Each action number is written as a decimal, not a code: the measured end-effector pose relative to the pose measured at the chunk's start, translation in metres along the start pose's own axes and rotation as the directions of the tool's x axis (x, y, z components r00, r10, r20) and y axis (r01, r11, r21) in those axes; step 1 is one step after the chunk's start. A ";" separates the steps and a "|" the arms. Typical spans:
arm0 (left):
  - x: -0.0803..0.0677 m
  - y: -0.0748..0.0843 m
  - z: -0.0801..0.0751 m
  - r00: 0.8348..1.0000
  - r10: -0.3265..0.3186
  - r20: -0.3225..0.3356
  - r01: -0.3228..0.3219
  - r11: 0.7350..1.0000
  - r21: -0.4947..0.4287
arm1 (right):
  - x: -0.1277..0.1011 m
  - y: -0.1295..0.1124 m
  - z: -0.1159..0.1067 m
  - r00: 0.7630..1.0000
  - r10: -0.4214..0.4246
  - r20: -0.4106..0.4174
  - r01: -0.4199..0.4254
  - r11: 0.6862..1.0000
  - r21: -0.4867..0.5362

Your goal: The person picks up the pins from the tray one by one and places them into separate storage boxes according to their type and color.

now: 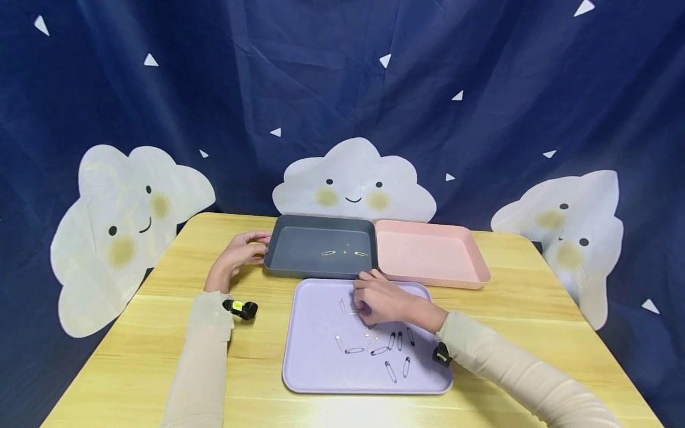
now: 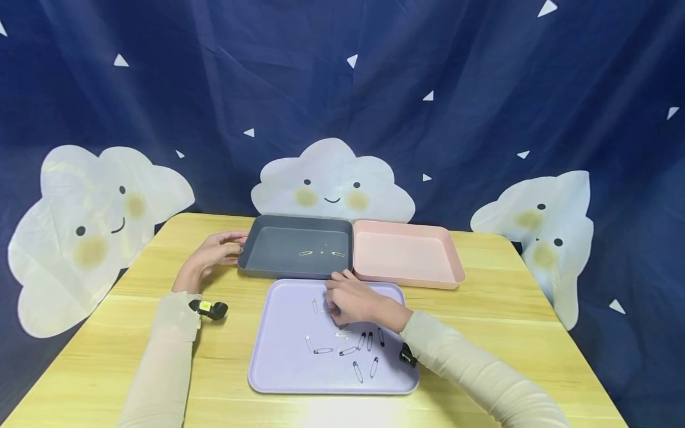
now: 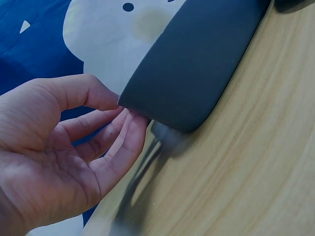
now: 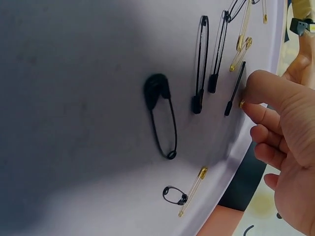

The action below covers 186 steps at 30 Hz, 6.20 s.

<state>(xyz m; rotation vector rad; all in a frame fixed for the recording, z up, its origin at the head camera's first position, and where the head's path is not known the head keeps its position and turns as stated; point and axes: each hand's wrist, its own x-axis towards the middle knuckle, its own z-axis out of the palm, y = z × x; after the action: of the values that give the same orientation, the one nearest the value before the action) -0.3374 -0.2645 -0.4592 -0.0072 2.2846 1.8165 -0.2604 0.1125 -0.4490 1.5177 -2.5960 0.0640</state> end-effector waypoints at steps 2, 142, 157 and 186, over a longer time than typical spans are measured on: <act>0.000 0.001 0.000 1.000 0.002 -0.001 -0.002 1.000 0.002 | 0.001 0.000 0.000 1.000 0.000 -0.002 0.000 1.000 -0.008; -0.004 -0.005 0.000 1.000 0.012 -0.006 -0.012 1.000 -0.001 | 0.082 0.069 -0.068 0.906 0.147 -0.397 -0.145 0.989 0.033; -0.005 -0.011 -0.002 1.000 0.006 -0.031 -0.006 1.000 -0.006 | 0.114 0.072 -0.049 0.931 0.211 -0.297 -0.224 0.975 -0.008; -0.001 -0.007 0.003 0.999 -0.002 -0.044 0.003 1.000 0.010 | 0.118 0.090 0.009 0.946 0.261 -0.191 -0.283 0.954 -0.100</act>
<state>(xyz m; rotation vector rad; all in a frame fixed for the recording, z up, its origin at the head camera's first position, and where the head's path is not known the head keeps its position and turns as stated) -0.3350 -0.2634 -0.4665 -0.0490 2.3218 1.8217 -0.3964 0.0540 -0.4394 1.0527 -2.5927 0.0578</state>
